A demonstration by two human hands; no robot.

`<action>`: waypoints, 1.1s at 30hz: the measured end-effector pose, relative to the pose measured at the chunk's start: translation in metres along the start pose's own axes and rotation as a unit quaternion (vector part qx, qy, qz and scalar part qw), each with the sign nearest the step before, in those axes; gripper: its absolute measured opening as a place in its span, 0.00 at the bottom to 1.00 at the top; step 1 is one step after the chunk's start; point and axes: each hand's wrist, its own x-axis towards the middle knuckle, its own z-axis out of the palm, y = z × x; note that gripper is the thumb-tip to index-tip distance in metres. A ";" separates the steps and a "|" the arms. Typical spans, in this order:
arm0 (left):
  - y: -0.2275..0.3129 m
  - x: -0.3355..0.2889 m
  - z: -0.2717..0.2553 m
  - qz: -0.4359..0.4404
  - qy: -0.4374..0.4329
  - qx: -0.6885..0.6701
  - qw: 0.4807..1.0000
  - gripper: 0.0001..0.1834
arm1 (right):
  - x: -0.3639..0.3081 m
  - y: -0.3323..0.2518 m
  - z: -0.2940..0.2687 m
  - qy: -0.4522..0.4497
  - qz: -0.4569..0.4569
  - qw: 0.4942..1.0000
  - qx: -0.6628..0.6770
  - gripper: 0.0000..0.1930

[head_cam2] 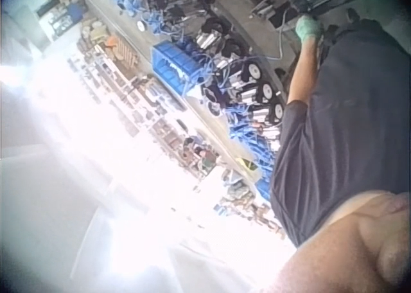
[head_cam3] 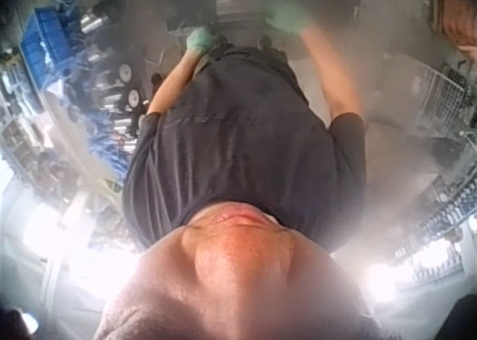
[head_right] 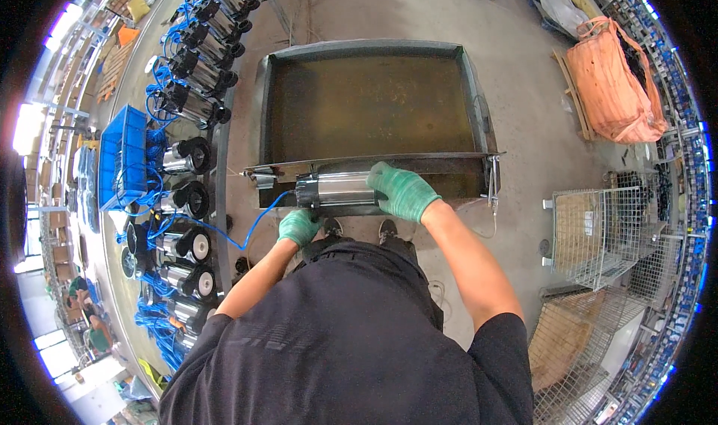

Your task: The person using their gloved hands holds a cylindrical metal pump component, moves it towards a rectangular metal tank filled with water, and completely submerges the component into the water. They then lift the component out of the tank and place it onto a work surface.

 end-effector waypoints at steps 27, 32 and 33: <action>-0.072 -0.006 -0.015 0.017 0.192 -0.254 0.948 0.16 | -0.170 0.126 0.087 0.408 0.571 0.711 0.039 0.17; -0.030 -0.007 -0.030 -0.001 0.142 -0.466 0.873 0.23 | -0.162 0.173 0.122 0.579 0.502 0.437 0.471 0.08; -0.036 0.002 -0.018 0.019 0.158 -0.428 0.890 0.26 | -0.157 0.180 0.125 0.602 0.490 0.389 0.497 0.07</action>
